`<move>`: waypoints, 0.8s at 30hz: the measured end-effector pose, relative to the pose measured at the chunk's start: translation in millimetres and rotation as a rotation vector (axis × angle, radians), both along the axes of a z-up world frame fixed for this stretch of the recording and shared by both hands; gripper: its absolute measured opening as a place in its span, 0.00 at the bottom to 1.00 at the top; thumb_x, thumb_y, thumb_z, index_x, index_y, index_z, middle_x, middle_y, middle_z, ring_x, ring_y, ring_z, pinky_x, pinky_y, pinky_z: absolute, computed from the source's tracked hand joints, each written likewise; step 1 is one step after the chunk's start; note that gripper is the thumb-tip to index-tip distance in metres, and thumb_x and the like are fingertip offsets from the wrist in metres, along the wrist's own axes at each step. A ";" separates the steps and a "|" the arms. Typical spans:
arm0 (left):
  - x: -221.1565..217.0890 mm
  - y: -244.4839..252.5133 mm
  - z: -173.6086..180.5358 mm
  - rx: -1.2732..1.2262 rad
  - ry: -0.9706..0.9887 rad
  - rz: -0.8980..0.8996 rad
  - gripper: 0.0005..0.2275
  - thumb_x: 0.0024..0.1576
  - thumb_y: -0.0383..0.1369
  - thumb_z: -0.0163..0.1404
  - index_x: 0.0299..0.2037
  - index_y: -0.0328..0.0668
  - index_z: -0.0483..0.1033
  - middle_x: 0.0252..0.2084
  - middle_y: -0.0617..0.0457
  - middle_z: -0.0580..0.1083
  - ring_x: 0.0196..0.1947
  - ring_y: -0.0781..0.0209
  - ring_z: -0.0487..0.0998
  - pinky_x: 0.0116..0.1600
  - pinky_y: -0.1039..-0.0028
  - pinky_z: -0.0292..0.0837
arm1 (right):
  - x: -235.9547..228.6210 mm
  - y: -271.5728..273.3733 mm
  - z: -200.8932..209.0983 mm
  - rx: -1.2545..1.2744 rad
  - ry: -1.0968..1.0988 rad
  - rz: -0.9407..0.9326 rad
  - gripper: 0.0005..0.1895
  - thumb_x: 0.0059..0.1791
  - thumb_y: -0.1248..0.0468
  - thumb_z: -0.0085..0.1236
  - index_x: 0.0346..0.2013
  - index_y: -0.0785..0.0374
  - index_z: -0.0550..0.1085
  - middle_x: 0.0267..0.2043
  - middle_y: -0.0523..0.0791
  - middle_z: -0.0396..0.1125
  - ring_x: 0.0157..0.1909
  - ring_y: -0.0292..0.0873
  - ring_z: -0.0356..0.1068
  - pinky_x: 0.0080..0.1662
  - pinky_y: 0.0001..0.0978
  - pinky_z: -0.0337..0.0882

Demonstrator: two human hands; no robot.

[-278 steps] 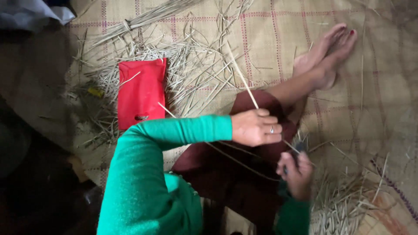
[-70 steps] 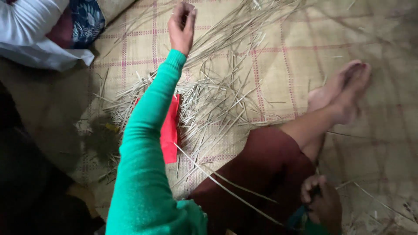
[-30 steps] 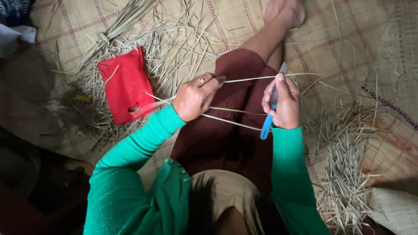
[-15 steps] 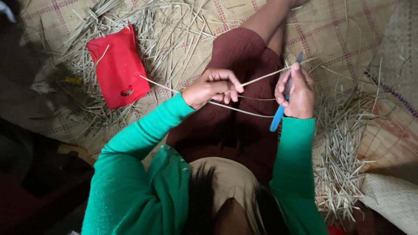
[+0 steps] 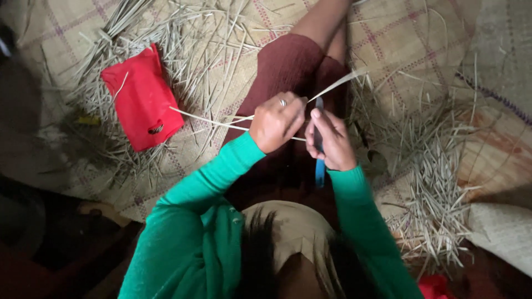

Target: Preparing thin strips of plant material for weaving by shaving them with a small knife while sitting on the floor.

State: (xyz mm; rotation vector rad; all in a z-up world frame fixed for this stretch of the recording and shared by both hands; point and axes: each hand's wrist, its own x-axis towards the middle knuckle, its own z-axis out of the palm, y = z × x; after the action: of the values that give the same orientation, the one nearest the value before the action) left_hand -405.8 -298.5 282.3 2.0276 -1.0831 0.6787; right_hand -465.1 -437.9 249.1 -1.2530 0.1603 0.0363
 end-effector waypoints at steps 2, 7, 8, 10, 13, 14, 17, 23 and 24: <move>1.5 -1.7 -5.9 0.044 -0.138 0.037 0.06 0.52 0.30 0.41 0.24 0.43 0.67 0.21 0.55 0.64 0.21 0.61 0.67 0.27 0.77 0.66 | -0.5 3.0 -0.2 0.027 -0.001 -0.016 0.20 0.51 0.58 0.38 0.18 0.67 0.61 0.11 0.49 0.52 0.05 0.39 0.54 0.06 0.18 0.47; 2.6 -0.1 -5.7 0.077 -0.336 0.154 0.05 0.51 0.30 0.43 0.24 0.44 0.68 0.23 0.56 0.64 0.19 0.63 0.67 0.26 0.79 0.67 | 1.0 12.1 2.2 0.083 -0.007 -0.045 0.20 0.51 0.56 0.38 0.18 0.66 0.60 0.11 0.47 0.52 0.05 0.37 0.54 0.07 0.16 0.47; 2.6 0.3 -6.9 0.098 -0.369 0.166 0.05 0.52 0.30 0.42 0.24 0.44 0.68 0.23 0.56 0.64 0.20 0.63 0.68 0.27 0.79 0.67 | 1.1 13.5 1.9 0.094 0.007 -0.039 0.21 0.51 0.56 0.38 0.18 0.66 0.60 0.11 0.48 0.52 0.05 0.38 0.54 0.06 0.17 0.47; 2.7 0.5 -11.8 0.119 -0.401 0.173 0.06 0.52 0.31 0.42 0.24 0.45 0.68 0.24 0.56 0.65 0.20 0.64 0.68 0.28 0.78 0.67 | 3.0 15.4 5.9 0.107 0.021 -0.039 0.21 0.50 0.56 0.38 0.17 0.66 0.60 0.10 0.48 0.52 0.05 0.38 0.54 0.06 0.18 0.47; -0.6 -0.8 -13.9 0.167 -0.387 0.085 0.06 0.53 0.31 0.42 0.25 0.45 0.68 0.26 0.55 0.66 0.25 0.62 0.69 0.30 0.78 0.66 | 5.0 14.3 9.9 0.040 -0.010 -0.041 0.22 0.51 0.54 0.35 0.18 0.65 0.60 0.10 0.47 0.52 0.05 0.38 0.53 0.06 0.17 0.47; -1.7 -1.2 -8.7 0.158 -0.297 0.070 0.07 0.53 0.31 0.42 0.23 0.45 0.68 0.23 0.54 0.65 0.23 0.60 0.68 0.29 0.76 0.66 | 6.2 12.9 5.0 0.045 -0.018 -0.052 0.22 0.51 0.54 0.34 0.17 0.65 0.60 0.10 0.47 0.51 0.04 0.38 0.53 0.06 0.17 0.47; -2.4 -1.2 -7.9 -0.083 0.253 -0.131 0.03 0.51 0.27 0.44 0.27 0.37 0.69 0.23 0.47 0.67 0.25 0.50 0.69 0.34 0.68 0.66 | 8.4 9.0 -10.0 0.004 -0.055 -0.075 0.22 0.51 0.57 0.34 0.16 0.66 0.60 0.09 0.47 0.52 0.04 0.38 0.53 0.05 0.18 0.47; 11.5 7.0 -32.0 -0.422 1.249 -0.407 0.04 0.49 0.24 0.48 0.31 0.28 0.71 0.26 0.48 0.70 0.28 0.64 0.73 0.29 0.81 0.73 | 9.9 9.6 -7.5 -0.195 -0.173 0.018 0.25 0.52 0.58 0.32 0.11 0.65 0.61 0.03 0.48 0.54 0.01 0.37 0.51 0.05 0.17 0.48; 10.8 6.1 -32.7 -0.425 1.281 -0.396 0.04 0.49 0.23 0.48 0.31 0.28 0.71 0.26 0.48 0.69 0.28 0.64 0.73 0.28 0.81 0.74 | 8.1 10.4 -9.7 -0.174 -0.163 0.012 0.25 0.52 0.58 0.31 0.12 0.65 0.61 0.03 0.49 0.54 0.02 0.37 0.51 0.06 0.17 0.49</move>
State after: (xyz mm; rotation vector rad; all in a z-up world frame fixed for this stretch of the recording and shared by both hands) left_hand -395.0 -292.3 249.6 1.3417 -0.4380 -0.5438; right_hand -456.9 -427.5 239.4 -1.4239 0.0148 -0.0710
